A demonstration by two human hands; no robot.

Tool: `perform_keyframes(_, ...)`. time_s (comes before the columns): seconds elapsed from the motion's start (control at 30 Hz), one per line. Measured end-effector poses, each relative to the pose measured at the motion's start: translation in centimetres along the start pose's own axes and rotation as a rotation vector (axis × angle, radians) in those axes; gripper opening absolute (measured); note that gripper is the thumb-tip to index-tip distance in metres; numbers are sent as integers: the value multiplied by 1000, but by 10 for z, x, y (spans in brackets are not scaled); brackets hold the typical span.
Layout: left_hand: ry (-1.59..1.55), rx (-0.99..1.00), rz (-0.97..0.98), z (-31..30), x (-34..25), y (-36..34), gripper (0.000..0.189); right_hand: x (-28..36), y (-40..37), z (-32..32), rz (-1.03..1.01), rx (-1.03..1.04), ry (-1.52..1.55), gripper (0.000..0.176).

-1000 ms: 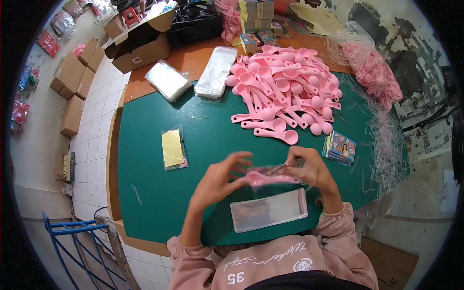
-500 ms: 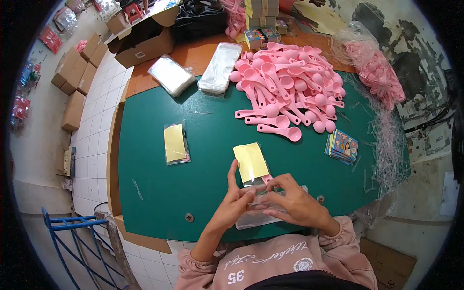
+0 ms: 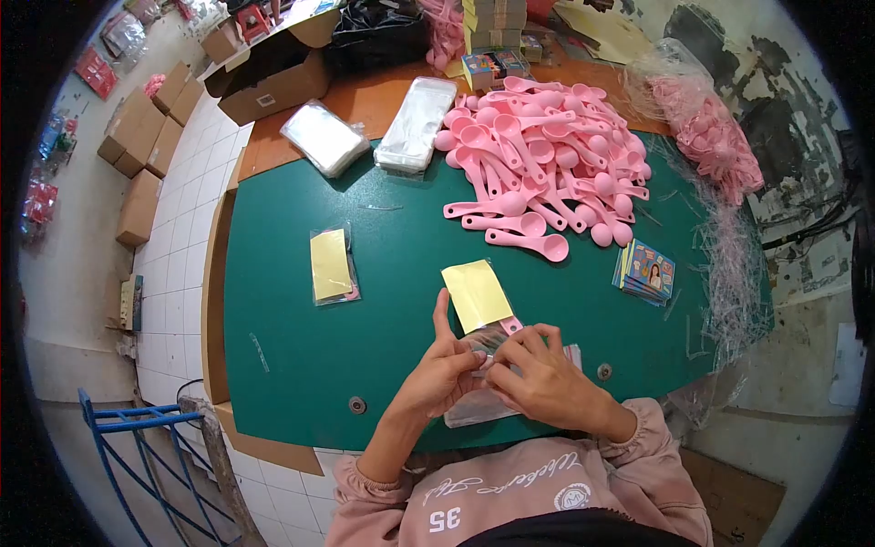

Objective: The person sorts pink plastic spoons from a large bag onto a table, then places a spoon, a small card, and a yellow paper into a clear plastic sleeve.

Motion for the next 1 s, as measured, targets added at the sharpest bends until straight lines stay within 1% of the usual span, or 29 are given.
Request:
perform_keyframes(0.07,-37,14,0,-1,-1,2,85,7,1,-3,-61,-52,-109,11)
perform_keyframes(0.1,-33,14,2,-1,-2,3,85,10,1,-3,-61,-56,-109,11)
perform_keyframes(0.17,-176,44,4,0,-3,4,84,20,0,-8,-116,-139,-235,10)
perform_keyframes(0.3,-121,54,-65,-1,-1,4,85,25,-2,-8,-164,-166,-325,9)
perform_keyframes(0.37,43,2,-2,-3,-6,3,84,21,-2,-2,-215,-90,-224,11)
perform_keyframes(0.4,42,0,-1,-5,-4,5,84,20,-4,-3,-216,-90,-223,11)
perform_keyframes(0.47,-14,22,158,-10,-12,10,83,15,-8,-4,-220,-12,132,14)
perform_keyframes(0.5,56,16,167,-12,-16,10,83,8,-10,-9,-220,-14,129,14)
perform_keyframes(0.53,59,18,164,-12,-18,8,83,-6,-12,-17,-187,-16,239,17)
perform_keyframes(0.57,87,41,120,-8,-16,7,83,-17,-13,-23,-154,-15,349,20)
perform_keyframes(0.6,113,64,80,-5,-12,6,83,-21,-13,-29,-153,-11,348,20)
perform_keyframes(0.67,81,82,51,-4,-8,7,84,-35,-12,-35,-48,6,184,20)
perform_keyframes(0.7,51,100,21,-2,-5,8,84,-32,-11,-32,-44,5,181,20)
perform_keyframes(0.73,53,104,18,0,-3,8,84,-23,-8,-28,-74,-23,137,21)
perform_keyframes(0.8,125,3,69,-6,-5,9,85,-12,-4,-18,-106,-50,93,22)
perform_keyframes(0.87,131,-7,56,-5,-5,7,86,-4,-1,-9,-119,-63,-18,20)
perform_keyframes(0.93,138,-17,40,-7,-4,6,86,1,1,-2,-129,-72,-52,18)
perform_keyframes(1.0,125,34,76,-4,-5,6,86,4,2,1,-131,-76,-90,16)
Point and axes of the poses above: each hand's wrist, its own y-axis towards the middle knuckle, its own z-axis out of the palm, x = y × z, the point moved 9 cm from there along y, towards the middle knuckle, and after that the axes turned 9 degrees about -y, right-handed, at the moved point
